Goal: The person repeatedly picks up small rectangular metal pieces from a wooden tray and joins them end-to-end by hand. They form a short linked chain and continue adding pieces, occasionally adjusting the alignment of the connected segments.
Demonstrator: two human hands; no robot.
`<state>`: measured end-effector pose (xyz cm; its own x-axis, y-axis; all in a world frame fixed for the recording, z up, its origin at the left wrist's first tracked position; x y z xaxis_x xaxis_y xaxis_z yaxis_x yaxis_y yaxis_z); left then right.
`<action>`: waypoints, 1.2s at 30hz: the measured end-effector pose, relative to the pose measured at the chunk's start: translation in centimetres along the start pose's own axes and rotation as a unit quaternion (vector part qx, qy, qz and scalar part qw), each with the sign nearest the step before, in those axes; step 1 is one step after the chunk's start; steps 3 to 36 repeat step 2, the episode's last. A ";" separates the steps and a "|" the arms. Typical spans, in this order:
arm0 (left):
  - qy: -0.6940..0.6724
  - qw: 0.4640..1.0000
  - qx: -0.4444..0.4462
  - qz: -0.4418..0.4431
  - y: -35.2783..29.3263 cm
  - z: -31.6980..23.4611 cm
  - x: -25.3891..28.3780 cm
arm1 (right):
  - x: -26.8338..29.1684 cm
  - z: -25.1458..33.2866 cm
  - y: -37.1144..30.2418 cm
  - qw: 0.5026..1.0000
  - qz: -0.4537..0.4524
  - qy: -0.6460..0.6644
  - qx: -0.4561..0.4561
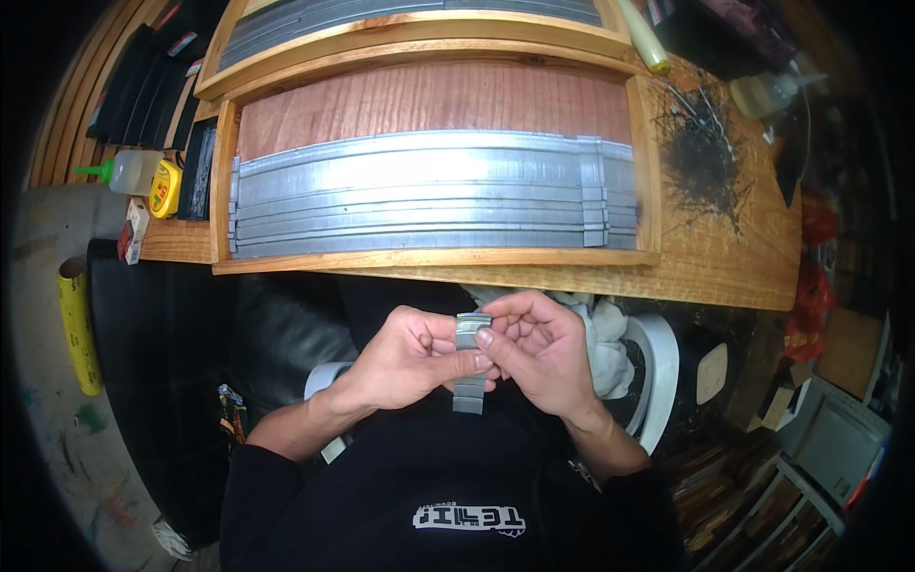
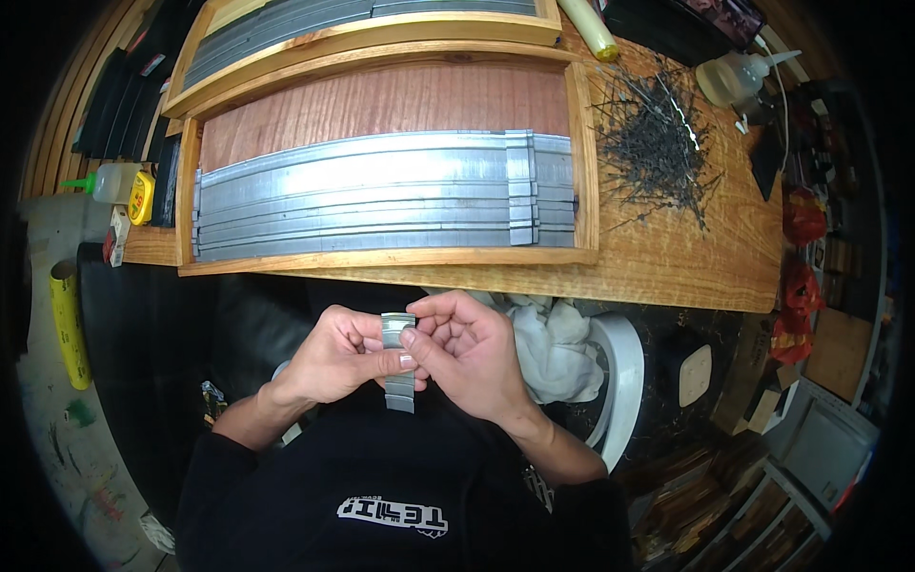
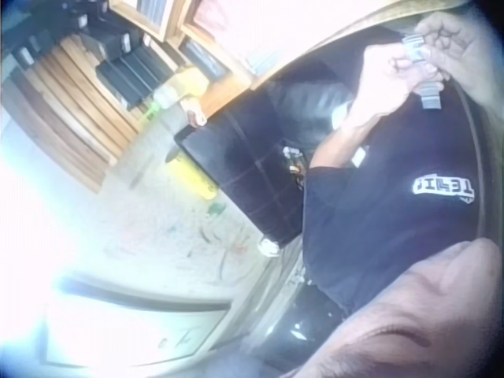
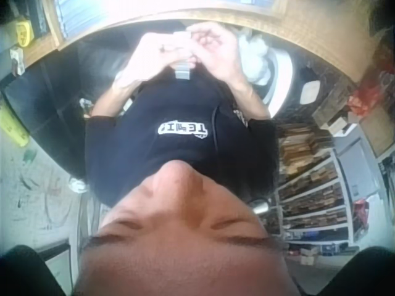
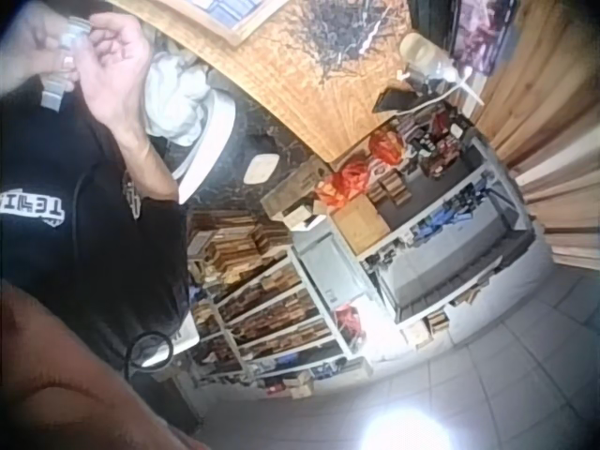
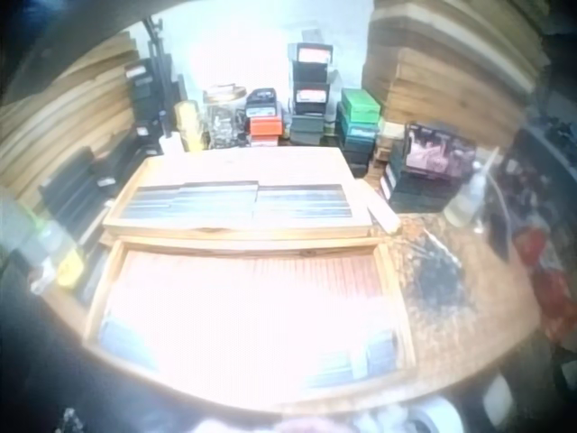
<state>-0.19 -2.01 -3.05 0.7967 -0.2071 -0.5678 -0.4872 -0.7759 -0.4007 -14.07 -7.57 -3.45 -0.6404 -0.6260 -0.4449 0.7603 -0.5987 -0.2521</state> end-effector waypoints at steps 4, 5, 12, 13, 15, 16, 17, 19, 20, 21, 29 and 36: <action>0.003 1.000 -0.002 -0.002 0.0 0.1 0.0 | 0.1 -0.2 0.0 1.000 -0.005 -0.005 0.011; 0.003 1.000 -0.002 -0.002 0.0 0.1 0.0 | 0.1 -0.2 0.0 1.000 -0.005 -0.005 0.011; 0.003 1.000 -0.002 -0.002 0.0 0.1 0.0 | 0.1 -0.2 0.0 1.000 -0.005 -0.005 0.011; 0.003 1.000 -0.002 -0.002 0.0 0.1 0.0 | 0.1 -0.2 0.0 1.000 -0.005 -0.005 0.011; 0.003 1.000 -0.002 -0.002 0.0 0.1 0.0 | 0.1 -0.2 0.0 1.000 -0.005 -0.005 0.011; 0.003 1.000 -0.002 -0.002 0.0 0.1 0.0 | 0.1 -0.2 0.0 1.000 -0.005 -0.005 0.011; 0.003 1.000 -0.002 -0.002 0.0 0.1 0.0 | 0.1 -0.2 0.0 1.000 -0.005 -0.005 0.011; 0.003 1.000 -0.002 -0.002 0.0 0.1 0.0 | 0.1 -0.2 0.0 1.000 -0.005 -0.005 0.011; 0.003 1.000 -0.002 -0.002 0.0 0.1 0.0 | 0.1 -0.2 0.0 1.000 -0.005 -0.005 0.011; 0.003 1.000 -0.002 -0.002 0.0 0.1 0.0 | 0.1 -0.2 0.0 1.000 -0.005 -0.005 0.011; 0.003 1.000 -0.002 -0.002 0.0 0.1 0.0 | 0.1 -0.2 0.0 1.000 -0.005 -0.005 0.011; 0.003 1.000 -0.002 -0.002 0.0 0.1 0.0 | 0.1 -0.2 0.0 1.000 -0.005 -0.005 0.011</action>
Point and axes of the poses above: each hand's wrist, its own y-axis towards the middle knuckle, its own x-axis out of the back of the hand, z = x × y, the point moved 6 cm from there along y, towards the middle knuckle, and after that the axes turned 12 degrees about z, right-handed, at the moved point
